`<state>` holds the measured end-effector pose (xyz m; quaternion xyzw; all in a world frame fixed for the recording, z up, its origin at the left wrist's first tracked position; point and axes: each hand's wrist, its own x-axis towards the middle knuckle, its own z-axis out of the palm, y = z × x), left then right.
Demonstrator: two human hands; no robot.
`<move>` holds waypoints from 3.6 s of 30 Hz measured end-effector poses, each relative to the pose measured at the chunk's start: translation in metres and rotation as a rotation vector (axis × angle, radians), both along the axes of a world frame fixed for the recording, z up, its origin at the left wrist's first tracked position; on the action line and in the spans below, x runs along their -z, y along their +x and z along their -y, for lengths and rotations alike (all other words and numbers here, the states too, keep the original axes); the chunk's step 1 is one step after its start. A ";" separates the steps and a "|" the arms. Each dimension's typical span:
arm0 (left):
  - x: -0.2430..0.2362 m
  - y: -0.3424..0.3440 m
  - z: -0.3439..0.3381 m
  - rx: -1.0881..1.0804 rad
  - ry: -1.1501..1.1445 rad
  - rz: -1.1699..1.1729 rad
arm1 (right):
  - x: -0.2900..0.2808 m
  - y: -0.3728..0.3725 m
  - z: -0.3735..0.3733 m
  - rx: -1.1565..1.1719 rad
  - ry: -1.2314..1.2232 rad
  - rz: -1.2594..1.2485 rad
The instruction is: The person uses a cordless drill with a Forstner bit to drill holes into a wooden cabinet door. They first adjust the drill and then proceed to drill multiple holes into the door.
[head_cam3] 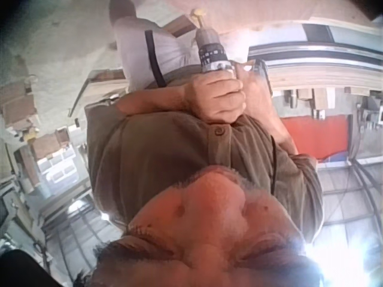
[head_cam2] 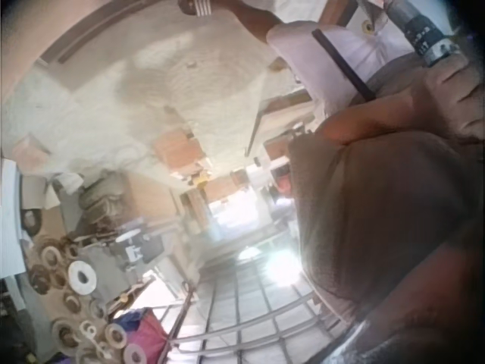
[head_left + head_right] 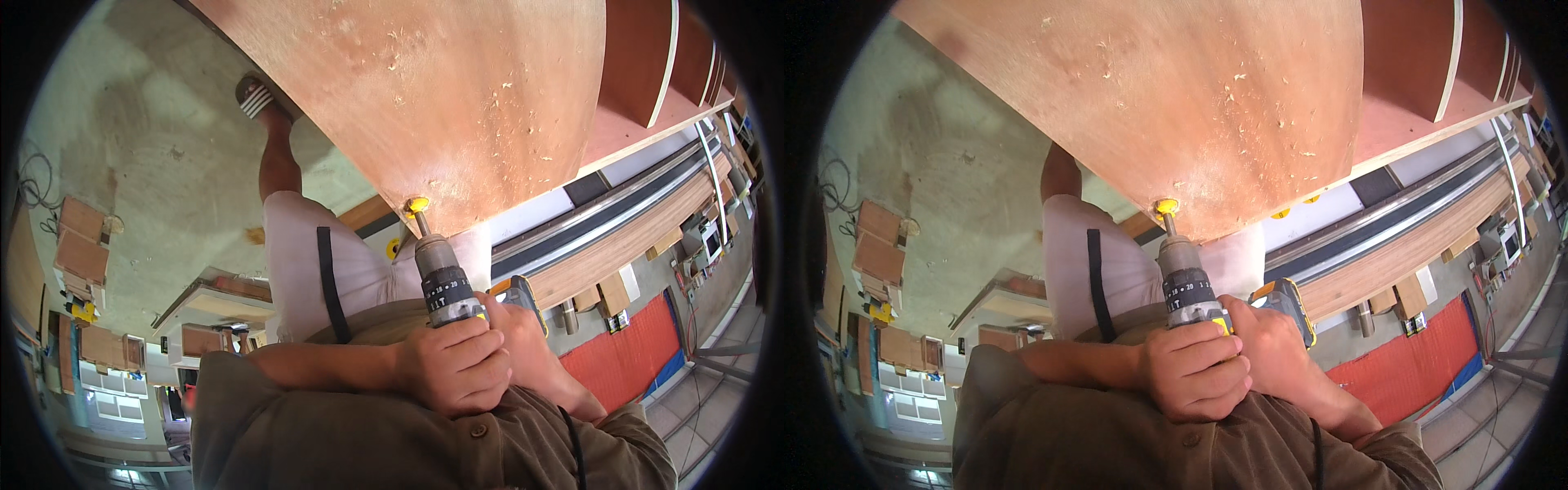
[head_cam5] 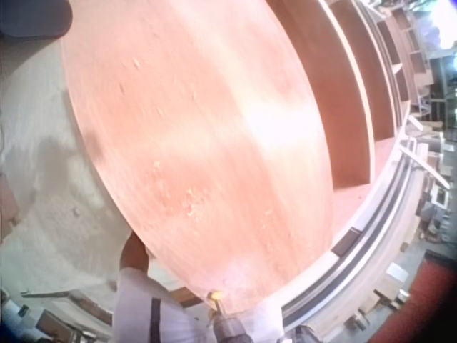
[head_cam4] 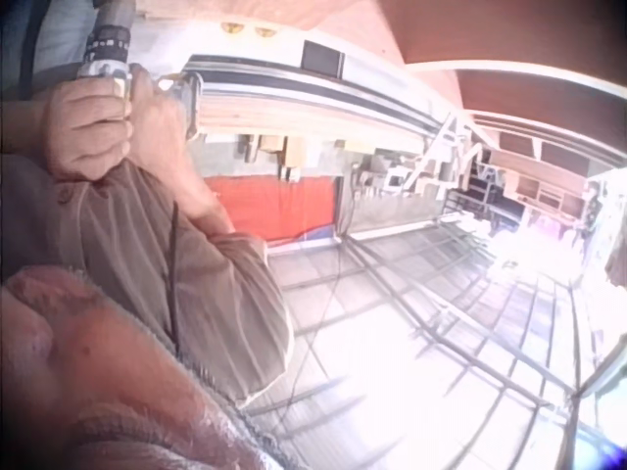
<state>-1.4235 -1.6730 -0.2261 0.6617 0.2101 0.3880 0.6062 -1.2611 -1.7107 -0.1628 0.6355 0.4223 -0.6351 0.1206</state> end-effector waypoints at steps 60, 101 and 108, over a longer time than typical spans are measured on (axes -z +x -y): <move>0.002 0.000 0.009 -0.154 0.014 0.020 | -0.006 0.004 -0.032 -0.149 -0.067 0.006; 0.009 0.002 0.011 -0.169 -0.028 0.014 | -0.001 0.007 -0.042 -0.213 -0.090 0.003; 0.010 0.003 0.004 -0.168 -0.039 0.031 | -0.007 0.002 -0.015 -0.121 -0.104 0.043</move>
